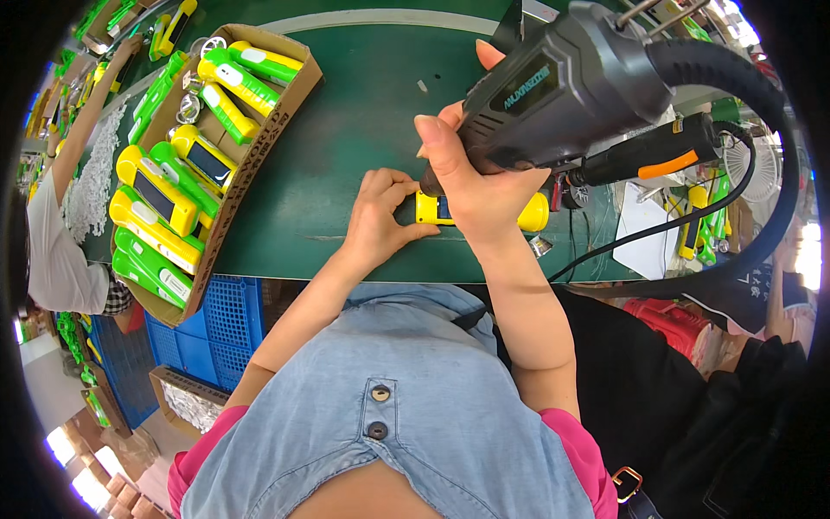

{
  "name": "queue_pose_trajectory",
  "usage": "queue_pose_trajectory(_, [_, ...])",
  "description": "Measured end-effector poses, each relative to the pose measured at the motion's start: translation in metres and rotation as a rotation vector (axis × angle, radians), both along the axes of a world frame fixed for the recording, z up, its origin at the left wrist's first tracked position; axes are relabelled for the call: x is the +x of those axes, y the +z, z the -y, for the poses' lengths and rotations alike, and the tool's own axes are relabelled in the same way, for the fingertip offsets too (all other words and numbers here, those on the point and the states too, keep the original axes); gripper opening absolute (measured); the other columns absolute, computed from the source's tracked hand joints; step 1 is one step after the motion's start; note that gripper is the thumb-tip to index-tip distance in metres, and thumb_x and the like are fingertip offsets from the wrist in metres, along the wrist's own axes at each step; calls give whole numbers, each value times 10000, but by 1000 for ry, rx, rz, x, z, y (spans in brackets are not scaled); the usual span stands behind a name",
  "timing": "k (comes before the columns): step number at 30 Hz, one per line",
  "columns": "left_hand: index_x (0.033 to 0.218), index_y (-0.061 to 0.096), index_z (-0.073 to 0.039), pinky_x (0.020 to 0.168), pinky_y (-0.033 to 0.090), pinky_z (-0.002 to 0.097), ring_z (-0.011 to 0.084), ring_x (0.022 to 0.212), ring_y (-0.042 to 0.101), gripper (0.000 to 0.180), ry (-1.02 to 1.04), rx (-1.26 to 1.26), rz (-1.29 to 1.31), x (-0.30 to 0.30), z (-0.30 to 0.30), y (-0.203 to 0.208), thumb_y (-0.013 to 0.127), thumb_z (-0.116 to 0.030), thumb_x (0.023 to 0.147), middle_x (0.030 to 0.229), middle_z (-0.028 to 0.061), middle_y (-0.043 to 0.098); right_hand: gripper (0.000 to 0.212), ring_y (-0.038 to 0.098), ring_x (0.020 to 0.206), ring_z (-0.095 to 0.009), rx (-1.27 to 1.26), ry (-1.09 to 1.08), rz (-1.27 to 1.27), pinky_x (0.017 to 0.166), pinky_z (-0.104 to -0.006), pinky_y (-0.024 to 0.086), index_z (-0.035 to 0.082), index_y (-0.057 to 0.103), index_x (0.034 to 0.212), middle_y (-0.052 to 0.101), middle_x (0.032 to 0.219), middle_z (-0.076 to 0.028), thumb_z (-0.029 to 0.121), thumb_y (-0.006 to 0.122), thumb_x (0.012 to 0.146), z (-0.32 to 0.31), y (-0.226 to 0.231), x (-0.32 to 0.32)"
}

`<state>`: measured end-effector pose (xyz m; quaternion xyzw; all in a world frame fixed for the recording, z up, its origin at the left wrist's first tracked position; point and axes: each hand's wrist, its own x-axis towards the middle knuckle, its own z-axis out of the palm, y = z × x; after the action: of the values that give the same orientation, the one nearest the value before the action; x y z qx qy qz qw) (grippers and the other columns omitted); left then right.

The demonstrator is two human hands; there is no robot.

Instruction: The person assembles flashlights by picking up flashlight bodies from a box and conveyor belt, driving screws into them using an electric screwdriver, and placing the flashlights into a box.

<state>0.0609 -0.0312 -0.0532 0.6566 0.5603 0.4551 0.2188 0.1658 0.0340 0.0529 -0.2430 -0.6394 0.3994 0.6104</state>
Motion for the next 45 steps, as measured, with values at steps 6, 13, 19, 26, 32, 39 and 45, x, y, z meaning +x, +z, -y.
queue_pose_trajectory(6, [899,606,15,761,427,346,276,892,482,498,-1,-8,13,0,-1,0,815,-102,463,944,97,535,547,539,536,-115,-1,13,1,559,-236,463,-108,324,1245,547,643,-60,21,580,780,-1,-5,-1])
queue_pose_trajectory(13, [902,599,-7,762,438,345,262,872,481,482,2,-20,-12,2,-3,-2,801,-98,474,925,85,518,670,530,548,-110,-96,94,16,554,-231,456,-60,272,1305,537,651,-41,20,629,744,3,-12,-6])
queue_pose_trajectory(19, [942,606,-13,739,442,344,256,847,483,519,6,15,-1,1,0,-3,799,-103,469,913,82,513,600,510,571,-121,-139,232,8,558,-240,452,-24,344,1221,513,698,-50,-6,664,714,0,-23,-1])
queue_pose_trajectory(26, [944,609,-4,732,443,344,257,837,489,519,23,-36,30,2,-1,-4,790,-89,465,900,86,514,368,503,606,-115,-99,340,243,553,-241,441,13,408,1011,502,721,-55,-25,642,730,-4,-23,6])
queue_pose_trajectory(32, [942,603,-1,740,438,360,281,862,495,501,10,45,5,1,-2,-2,787,-110,488,933,97,527,377,482,595,-81,-18,261,302,555,-212,409,9,408,1028,500,710,-33,-43,629,727,-3,-26,6])
queue_pose_trajectory(39, [941,612,5,743,432,357,279,861,482,509,-15,7,62,1,-6,-10,798,-129,487,927,94,530,262,536,617,-93,-174,185,-41,555,-213,435,3,550,860,586,718,-27,21,733,673,6,-14,4])
queue_pose_trajectory(45, [950,622,-4,731,428,341,259,839,487,520,-1,44,-94,3,-2,-1,806,-142,484,921,97,537,551,502,504,-131,264,-350,-123,518,-264,466,-57,332,1239,528,643,-65,29,596,763,-22,63,65])
